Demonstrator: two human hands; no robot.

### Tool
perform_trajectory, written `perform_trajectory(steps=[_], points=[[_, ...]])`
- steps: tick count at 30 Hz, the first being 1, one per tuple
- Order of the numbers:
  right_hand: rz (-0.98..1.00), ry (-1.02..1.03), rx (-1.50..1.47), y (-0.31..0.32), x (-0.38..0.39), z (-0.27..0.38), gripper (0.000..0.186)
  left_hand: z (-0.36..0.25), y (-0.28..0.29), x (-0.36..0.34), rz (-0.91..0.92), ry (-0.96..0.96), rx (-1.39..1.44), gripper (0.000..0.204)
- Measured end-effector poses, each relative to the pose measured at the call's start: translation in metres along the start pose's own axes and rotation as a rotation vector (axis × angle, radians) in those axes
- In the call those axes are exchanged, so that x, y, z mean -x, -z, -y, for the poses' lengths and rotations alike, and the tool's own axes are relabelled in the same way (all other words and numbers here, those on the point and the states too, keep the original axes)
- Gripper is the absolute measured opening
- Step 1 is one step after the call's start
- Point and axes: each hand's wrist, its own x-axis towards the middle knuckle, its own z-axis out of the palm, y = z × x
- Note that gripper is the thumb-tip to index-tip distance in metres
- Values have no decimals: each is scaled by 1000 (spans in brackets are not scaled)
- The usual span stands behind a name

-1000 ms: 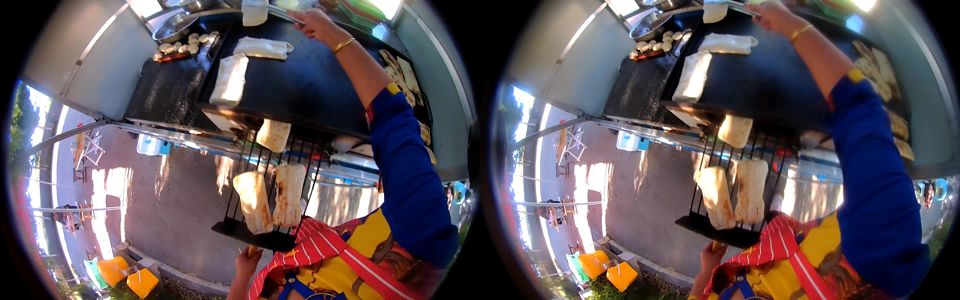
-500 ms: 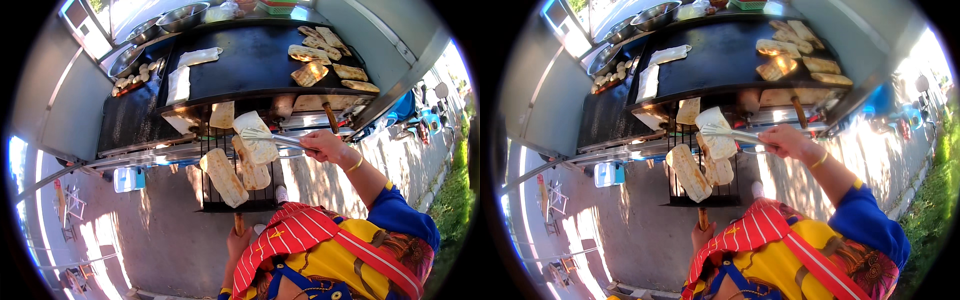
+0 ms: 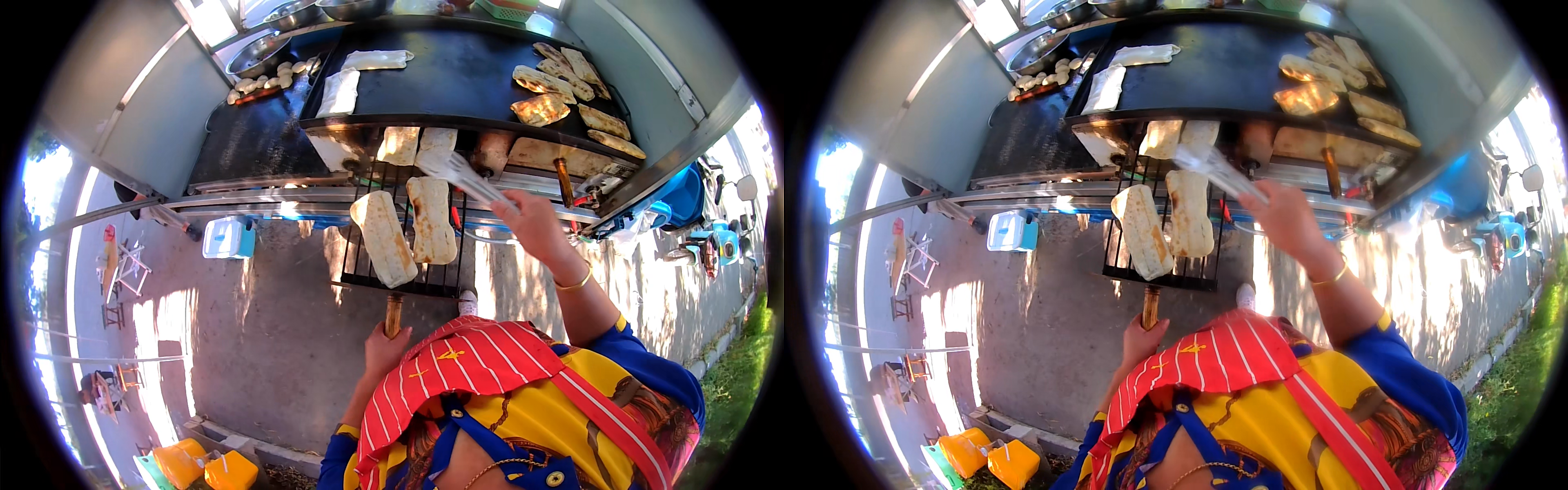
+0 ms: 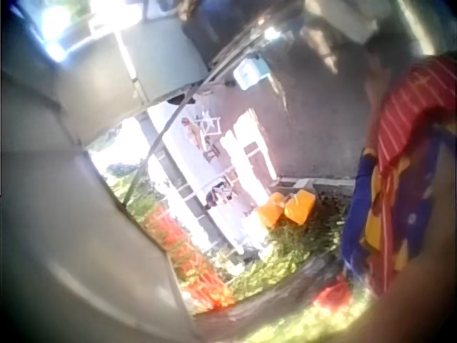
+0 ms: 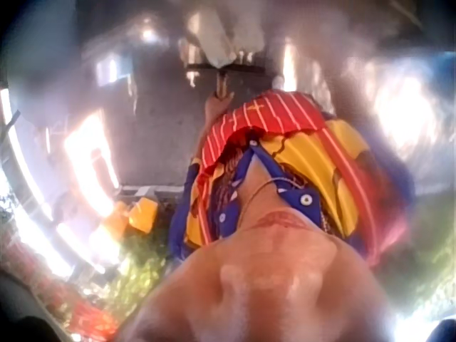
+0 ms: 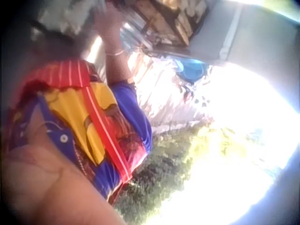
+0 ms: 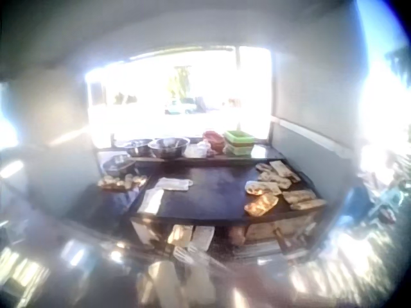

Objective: The person prepares stuffed flatbreads by rolling out dough, adding a filling, folding the dough, and cooking it on a griddle. The person uses a rolling pin to flatten the dough and a spatula to flip the flatbreads on the griddle.

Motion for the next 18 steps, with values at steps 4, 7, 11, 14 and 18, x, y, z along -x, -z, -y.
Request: perform_trajectory(steps=[4, 7, 11, 14, 18], points=[[175, 471, 263, -72, -6, 33, 32, -23, 5, 3, 50, 32, -22, 46], [234, 621, 449, -115, -30, 29, 33, -29, 8, 3, 54, 50, -46, 46], [218, 408, 390, -90, -32, 39, 31, -20, 8, 5, -11, 27, -58, 46], [91, 298, 216, -50, -18, 19, 31, -23, 4, 1, -9, 9, -38, 45], [-75, 15, 17, -7, 22, -26, 35, -48, 4, 0, 21, 84, 16, 44]])
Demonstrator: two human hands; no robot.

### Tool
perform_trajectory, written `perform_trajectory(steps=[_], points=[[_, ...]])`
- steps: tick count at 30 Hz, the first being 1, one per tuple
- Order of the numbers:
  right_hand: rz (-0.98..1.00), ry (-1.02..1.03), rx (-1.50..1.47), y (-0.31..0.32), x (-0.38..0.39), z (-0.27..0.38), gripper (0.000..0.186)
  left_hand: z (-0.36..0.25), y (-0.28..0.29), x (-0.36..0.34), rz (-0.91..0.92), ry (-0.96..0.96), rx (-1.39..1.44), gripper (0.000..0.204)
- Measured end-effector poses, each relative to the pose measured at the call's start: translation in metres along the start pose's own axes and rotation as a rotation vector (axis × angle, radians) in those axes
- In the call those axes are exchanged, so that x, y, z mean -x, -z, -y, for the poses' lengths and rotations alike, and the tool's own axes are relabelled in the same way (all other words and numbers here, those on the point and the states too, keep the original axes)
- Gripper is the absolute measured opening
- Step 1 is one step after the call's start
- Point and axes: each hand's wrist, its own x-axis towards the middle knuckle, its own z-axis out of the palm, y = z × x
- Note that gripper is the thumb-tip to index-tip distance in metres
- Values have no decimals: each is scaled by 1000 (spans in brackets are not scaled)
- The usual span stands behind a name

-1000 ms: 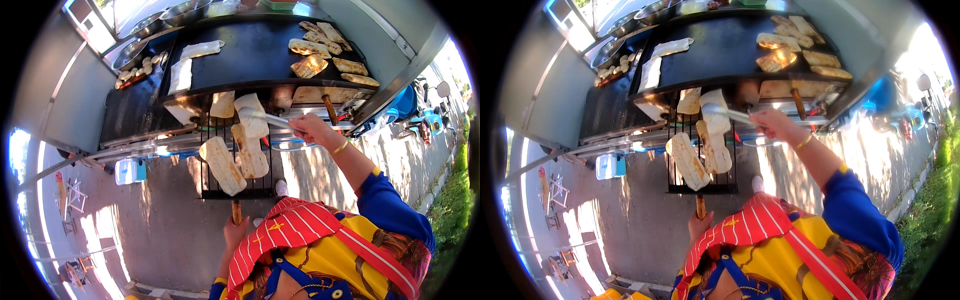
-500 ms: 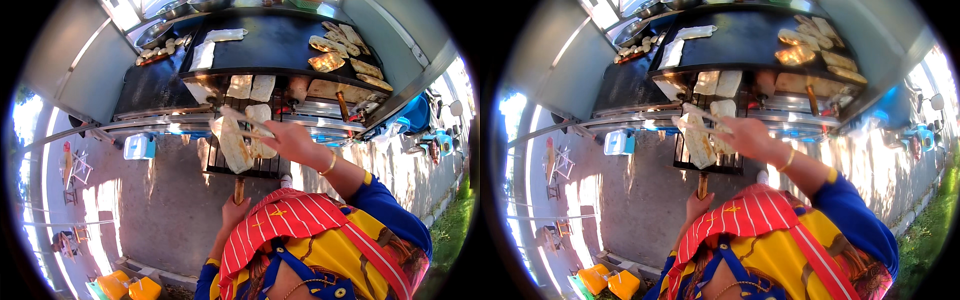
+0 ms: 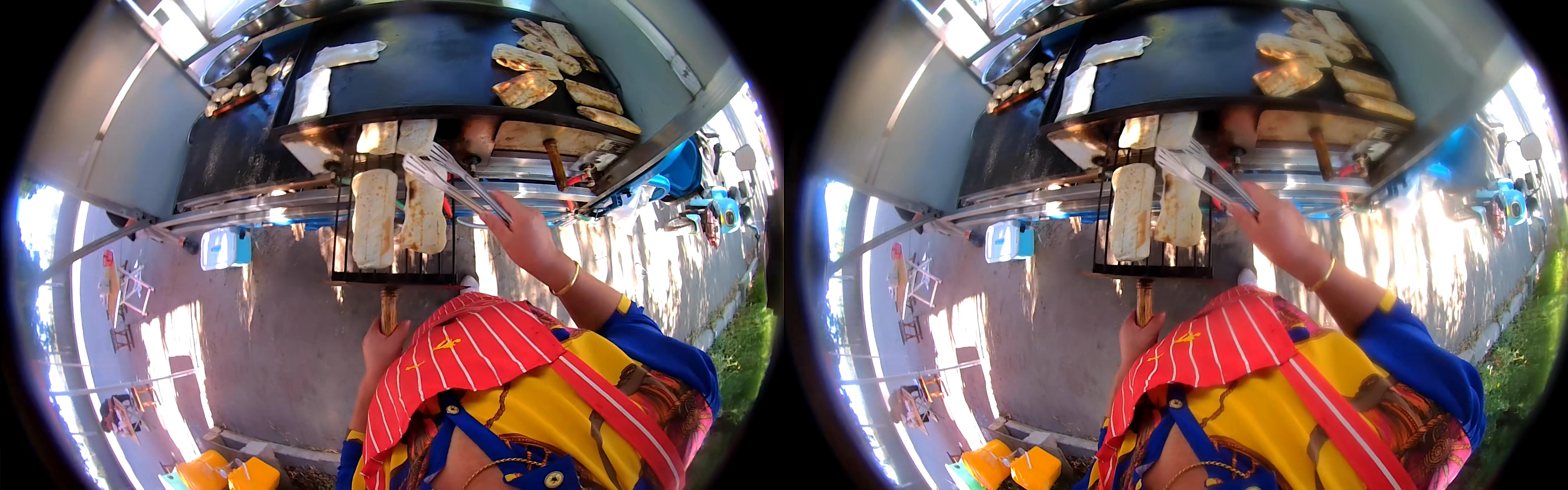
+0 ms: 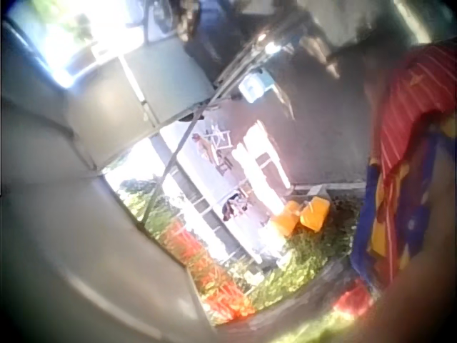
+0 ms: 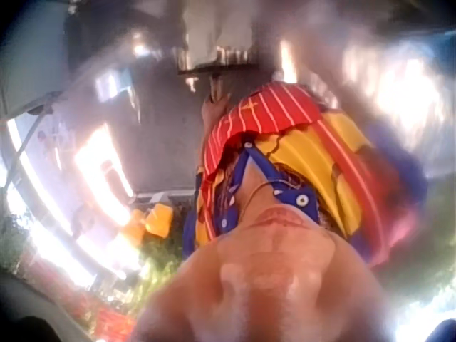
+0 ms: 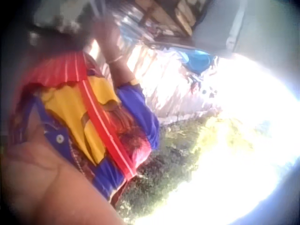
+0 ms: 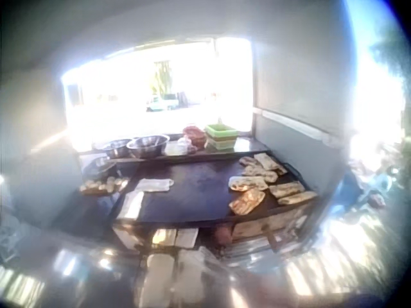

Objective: The person prepares stuffed flatbreads by rolling out dough, adding a filling, folding the dough, and cooking it on a griddle. The person uses a rolling pin to flatten the dough and a spatula to flip the flatbreads on the griddle.

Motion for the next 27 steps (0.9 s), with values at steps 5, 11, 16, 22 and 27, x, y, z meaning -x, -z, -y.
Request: perform_trajectory(steps=[5, 11, 16, 22, 27], points=[[89, -15, -72, 27, 28, -55, 39, -6, -5, -27, 23, -4, 194, 40], [-252, -50, -456, 66, 21, -71, 41, -85, -20, -71, 150, 40, 637, 51], [-323, -135, -299, 90, 24, -92, 41, -128, -39, -141, 179, 118, 892, 45], [-248, -258, -498, 101, 20, -96, 37, -171, -61, -215, 154, 24, 964, 27], [-66, -455, -764, 101, -4, -94, 35, -169, -55, -219, 197, -12, 914, 29]])
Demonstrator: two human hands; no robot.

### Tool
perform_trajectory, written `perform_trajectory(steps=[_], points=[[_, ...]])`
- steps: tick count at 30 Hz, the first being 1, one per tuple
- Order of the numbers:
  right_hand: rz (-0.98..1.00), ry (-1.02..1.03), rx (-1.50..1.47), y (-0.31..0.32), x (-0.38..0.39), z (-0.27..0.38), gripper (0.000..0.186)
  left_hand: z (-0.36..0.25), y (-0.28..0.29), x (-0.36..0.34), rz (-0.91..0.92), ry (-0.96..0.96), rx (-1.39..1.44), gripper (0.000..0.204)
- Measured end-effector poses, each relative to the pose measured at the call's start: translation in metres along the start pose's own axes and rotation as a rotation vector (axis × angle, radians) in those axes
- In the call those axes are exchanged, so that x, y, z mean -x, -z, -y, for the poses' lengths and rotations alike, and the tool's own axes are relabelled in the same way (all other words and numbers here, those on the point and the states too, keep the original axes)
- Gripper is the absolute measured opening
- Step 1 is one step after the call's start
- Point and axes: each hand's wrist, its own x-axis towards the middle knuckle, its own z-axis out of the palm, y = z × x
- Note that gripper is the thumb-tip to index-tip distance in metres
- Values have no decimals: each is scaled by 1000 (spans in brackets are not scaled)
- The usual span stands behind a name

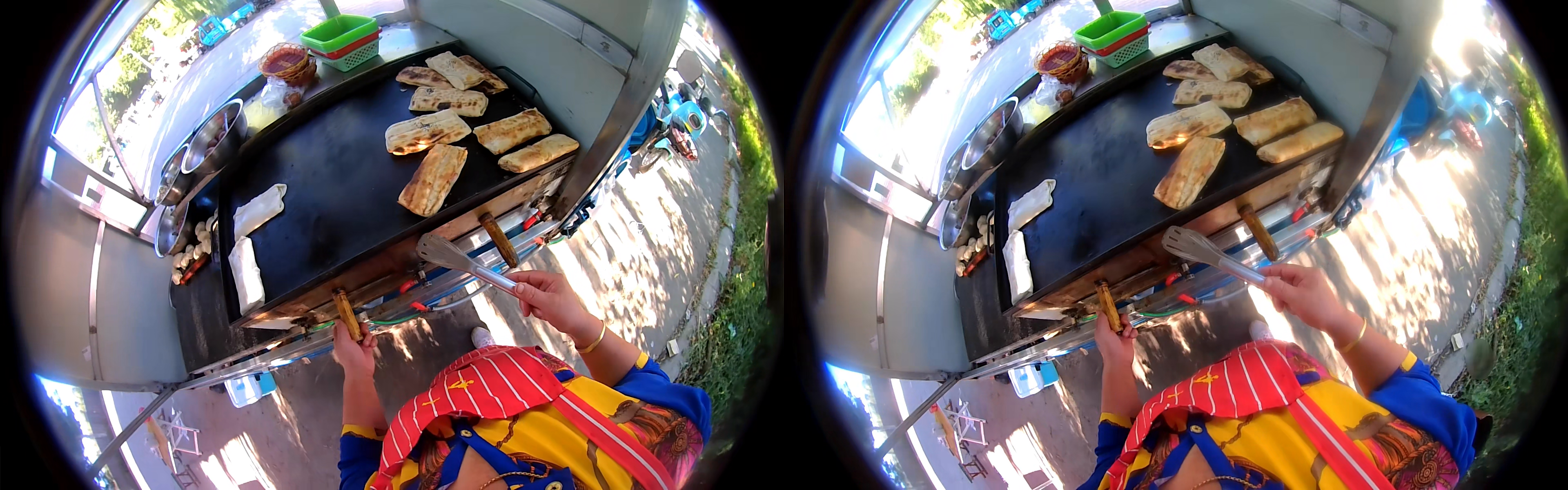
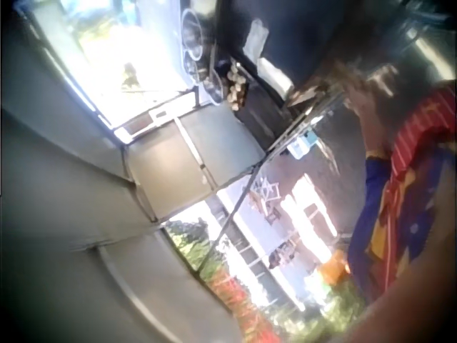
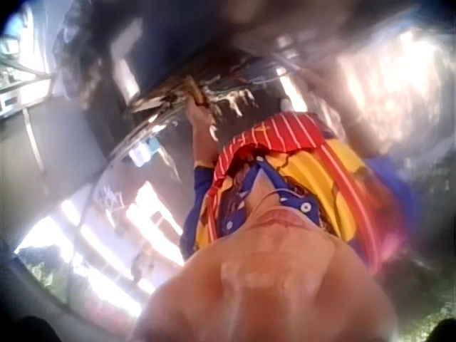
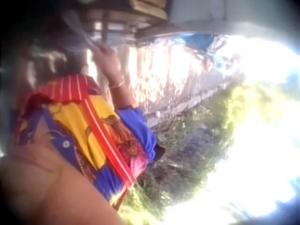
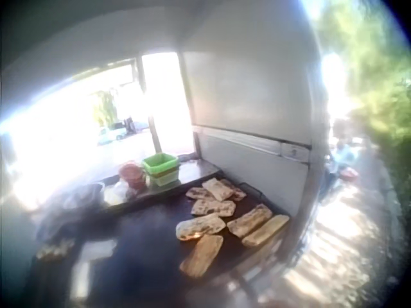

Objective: The person prepares stuffed flatbreads by rolling out dough, adding a filling, folding the dough, and cooking it on a griddle. The person uses a rolling pin to flatten the dough and a spatula to flip the flatbreads on the griddle.

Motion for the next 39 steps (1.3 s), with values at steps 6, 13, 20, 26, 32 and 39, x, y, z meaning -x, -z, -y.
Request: perform_trajectory(steps=[6, 13, 20, 26, 32, 39], points=[[378, -150, 155, -38, -30, 37, 39, -7, 98, 43, -222, -72, -195, 44], [364, 91, 838, -136, -60, 84, 44, 9, 226, 114, -529, -30, -133, 33], [176, 315, 1353, -260, -78, 87, 37, -9, 332, 104, -493, 11, -114, 27], [122, 171, 1381, -316, -99, 44, 27, -69, 351, 73, -427, -93, -248, 21], [115, 260, 1186, -289, -96, 1, 53, -124, 245, 46, -321, -413, -378, 18], [225, 650, 861, -194, -104, 28, 38, -146, -18, 22, 300, -894, -670, 15]])
